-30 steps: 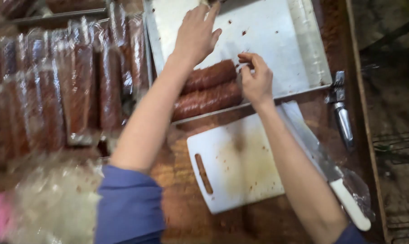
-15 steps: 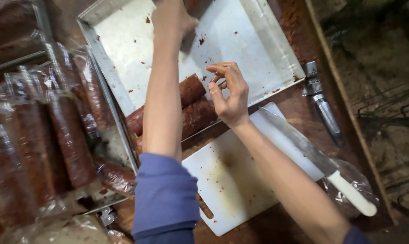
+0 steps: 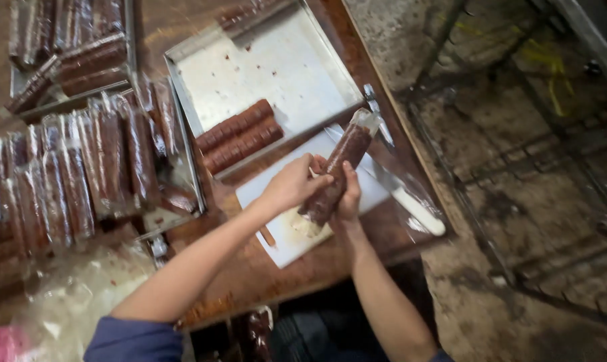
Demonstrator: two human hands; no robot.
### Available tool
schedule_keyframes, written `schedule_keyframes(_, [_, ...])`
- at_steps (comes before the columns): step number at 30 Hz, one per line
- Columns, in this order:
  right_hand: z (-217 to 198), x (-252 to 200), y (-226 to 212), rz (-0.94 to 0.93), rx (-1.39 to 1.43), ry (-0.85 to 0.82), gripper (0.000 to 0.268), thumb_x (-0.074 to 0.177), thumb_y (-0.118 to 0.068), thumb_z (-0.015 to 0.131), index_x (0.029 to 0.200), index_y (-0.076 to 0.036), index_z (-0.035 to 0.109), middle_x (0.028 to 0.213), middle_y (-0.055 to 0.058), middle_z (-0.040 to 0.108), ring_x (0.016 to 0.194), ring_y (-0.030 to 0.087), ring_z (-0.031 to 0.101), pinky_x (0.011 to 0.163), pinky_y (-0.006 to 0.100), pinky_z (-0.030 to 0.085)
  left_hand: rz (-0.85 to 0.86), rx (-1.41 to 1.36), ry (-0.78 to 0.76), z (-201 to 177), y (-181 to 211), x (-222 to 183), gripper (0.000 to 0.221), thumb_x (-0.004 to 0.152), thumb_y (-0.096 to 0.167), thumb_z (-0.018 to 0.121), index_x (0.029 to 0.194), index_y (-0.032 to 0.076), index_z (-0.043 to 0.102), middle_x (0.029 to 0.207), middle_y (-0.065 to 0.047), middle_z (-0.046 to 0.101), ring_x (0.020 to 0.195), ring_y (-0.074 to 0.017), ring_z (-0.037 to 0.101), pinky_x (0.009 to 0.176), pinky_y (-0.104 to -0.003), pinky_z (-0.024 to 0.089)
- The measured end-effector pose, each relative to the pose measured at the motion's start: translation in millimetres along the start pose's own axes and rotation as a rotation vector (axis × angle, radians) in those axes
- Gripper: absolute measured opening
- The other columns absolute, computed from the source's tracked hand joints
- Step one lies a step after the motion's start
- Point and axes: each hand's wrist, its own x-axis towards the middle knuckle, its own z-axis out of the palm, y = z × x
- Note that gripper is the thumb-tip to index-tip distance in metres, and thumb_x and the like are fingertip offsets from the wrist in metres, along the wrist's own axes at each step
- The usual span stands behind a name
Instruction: Slicing long bread rolls into smaller pieces using a knife on a cutting board in a bakery production area.
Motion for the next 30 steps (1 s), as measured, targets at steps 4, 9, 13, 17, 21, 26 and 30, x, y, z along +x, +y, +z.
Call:
schedule_keyframes(4, [-5, -70, -4, 0.031, 0.087, 0.043, 0.048, 0.097, -0.047, 0.065, 0.118, -0.004, 0.074, 0.106, 0.015, 0.078, 0.088, 0.022, 0.077, 0.08, 0.033, 0.062, -0.155, -0.067, -0.288, 25, 9, -14, 0.075, 0.079, 0.068, 0.07, 0.113, 0.002, 0.063, 0.1, -0.023, 0.07, 0.071, -0.0294, 0.074, 0.048, -0.033, 0.06])
schedule_keyframes(9, [-33, -87, 4, -0.122, -0.039, 0.107, 0.044, 0.095, -0.042, 0.07, 0.126, -0.01, 0.072, 0.119, 0.012, 0.076, 0.101, 0.023, 0.075, 0.091, 0.037, 0.06, -0.101, 0.023, -0.303, 74, -16, 8, 0.07, 0.074, 0.054, 0.084, 0.124, 0.01, 0.065, 0.096, -0.022, 0.07, 0.053, -0.0289, 0.071, 0.035, -0.033, 0.059])
schedule_keyframes(13, [-38, -112, -8, 0.031, 0.111, 0.053, 0.042, 0.093, -0.053, 0.068, 0.116, -0.018, 0.075, 0.095, 0.002, 0.077, 0.087, 0.023, 0.074, 0.084, 0.041, 0.061, -0.106, 0.081, -0.324, 90, -23, 22, 0.053, 0.08, 0.051, 0.078, 0.117, 0.013, 0.072, 0.085, -0.02, 0.071, 0.052, -0.0273, 0.072, 0.034, -0.032, 0.06])
schedule_keyframes(17, [-46, -120, -5, -0.002, 0.144, 0.041, 0.053, 0.093, -0.062, 0.059, 0.121, -0.018, 0.071, 0.097, 0.006, 0.075, 0.09, 0.026, 0.071, 0.084, 0.044, 0.057, -0.142, -0.102, -0.265, 95, -32, 6, 0.081, 0.064, 0.061, 0.088, 0.114, 0.0, 0.067, 0.098, -0.028, 0.068, 0.073, -0.0399, 0.071, 0.053, -0.052, 0.064])
schedule_keyframes(21, [-67, -105, 7, -0.019, 0.129, -0.003, 0.061, 0.091, -0.062, 0.059, 0.134, -0.018, 0.064, 0.118, 0.01, 0.074, 0.115, 0.029, 0.069, 0.109, 0.051, 0.05, -0.176, -0.246, -0.229, 97, -39, -1, 0.063, 0.063, 0.051, 0.093, 0.095, 0.0, 0.076, 0.086, -0.018, 0.069, 0.076, -0.0294, 0.069, 0.066, -0.05, 0.066])
schedule_keyframes(26, [-36, -139, 15, -0.021, 0.063, 0.013, 0.059, 0.087, -0.057, 0.066, 0.128, -0.015, 0.068, 0.118, 0.011, 0.074, 0.114, 0.029, 0.07, 0.109, 0.045, 0.05, -0.184, -0.322, -0.236, 105, -41, -10, 0.067, 0.058, 0.049, 0.098, 0.099, 0.001, 0.075, 0.094, -0.018, 0.069, 0.085, -0.0292, 0.066, 0.069, -0.045, 0.065])
schedule_keyframes(30, [-39, -131, 32, -0.409, -0.264, -0.015, 0.043, 0.099, -0.004, 0.069, 0.135, -0.023, 0.057, 0.116, 0.005, 0.068, 0.107, 0.017, 0.068, 0.096, 0.032, 0.055, -0.177, -0.081, -0.104, 124, -53, 29, 0.069, 0.056, 0.052, 0.099, 0.096, 0.001, 0.074, 0.097, -0.021, 0.072, 0.09, -0.0369, 0.074, 0.06, -0.049, 0.066])
